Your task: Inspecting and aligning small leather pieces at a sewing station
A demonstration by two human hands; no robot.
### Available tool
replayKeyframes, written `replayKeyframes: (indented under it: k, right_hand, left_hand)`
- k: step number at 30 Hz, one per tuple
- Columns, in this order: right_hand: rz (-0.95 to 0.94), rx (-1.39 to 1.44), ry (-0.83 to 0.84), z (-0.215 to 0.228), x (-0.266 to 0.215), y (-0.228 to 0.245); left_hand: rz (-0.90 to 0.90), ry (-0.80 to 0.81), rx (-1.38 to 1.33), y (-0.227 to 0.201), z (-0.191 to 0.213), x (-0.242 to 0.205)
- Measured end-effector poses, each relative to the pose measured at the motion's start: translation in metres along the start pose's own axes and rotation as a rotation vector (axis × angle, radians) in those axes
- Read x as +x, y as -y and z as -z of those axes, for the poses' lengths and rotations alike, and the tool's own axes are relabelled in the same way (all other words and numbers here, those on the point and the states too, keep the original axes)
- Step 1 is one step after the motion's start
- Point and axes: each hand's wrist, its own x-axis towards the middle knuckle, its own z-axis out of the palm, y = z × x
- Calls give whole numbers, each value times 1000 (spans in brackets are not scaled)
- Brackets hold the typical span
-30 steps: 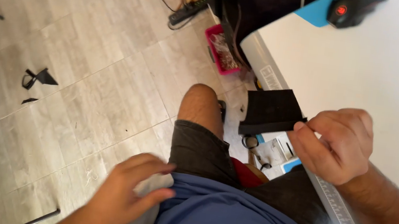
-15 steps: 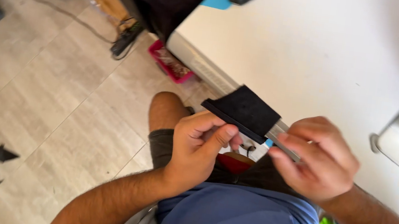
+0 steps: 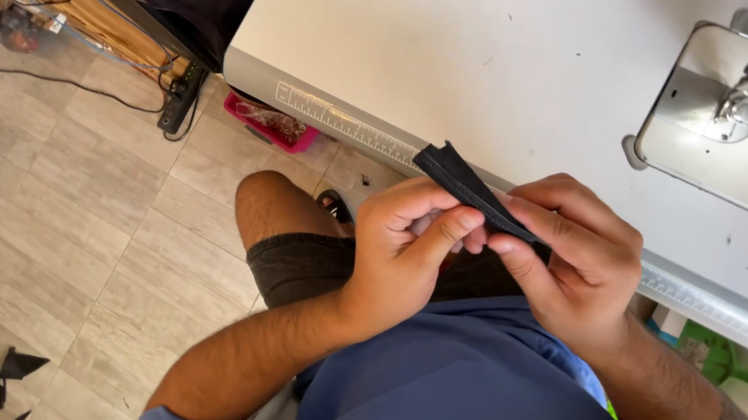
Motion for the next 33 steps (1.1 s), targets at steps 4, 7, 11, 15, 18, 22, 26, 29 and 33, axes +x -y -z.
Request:
replayKeyframes:
  k: [4, 7, 11, 15, 18, 22, 26, 29, 33]
  right_hand:
    - [-48, 12, -45, 6, -7, 12]
    - [-92, 50, -28, 11, -16, 12]
    - [-176, 145, -30, 13, -33, 4]
    - [-197, 122, -14, 12, -29, 11]
    - [-93, 179, -140, 10, -22, 12]
    - [-68, -12, -165, 15, -25, 20]
    - [-62, -150, -163, 16, -29, 20]
    - [82, -253, -214, 16, -30, 16]
    - [164, -308, -204, 21, -25, 20]
  left_hand:
    - [-37, -116, -73, 16, -9, -5]
    - [-87, -27, -117, 13, -4, 0]
    - [-123, 248, -190, 10, 7, 7]
    - [-144, 217, -126, 10, 2, 9]
    - [-170, 118, -222, 16, -2, 13]
    - [-211, 152, -20, 12, 0, 13]
    - [-207, 158, 99, 8, -4, 9]
    - [-187, 173, 149, 6, -4, 7]
    - [-349, 256, 151, 3, -5, 9]
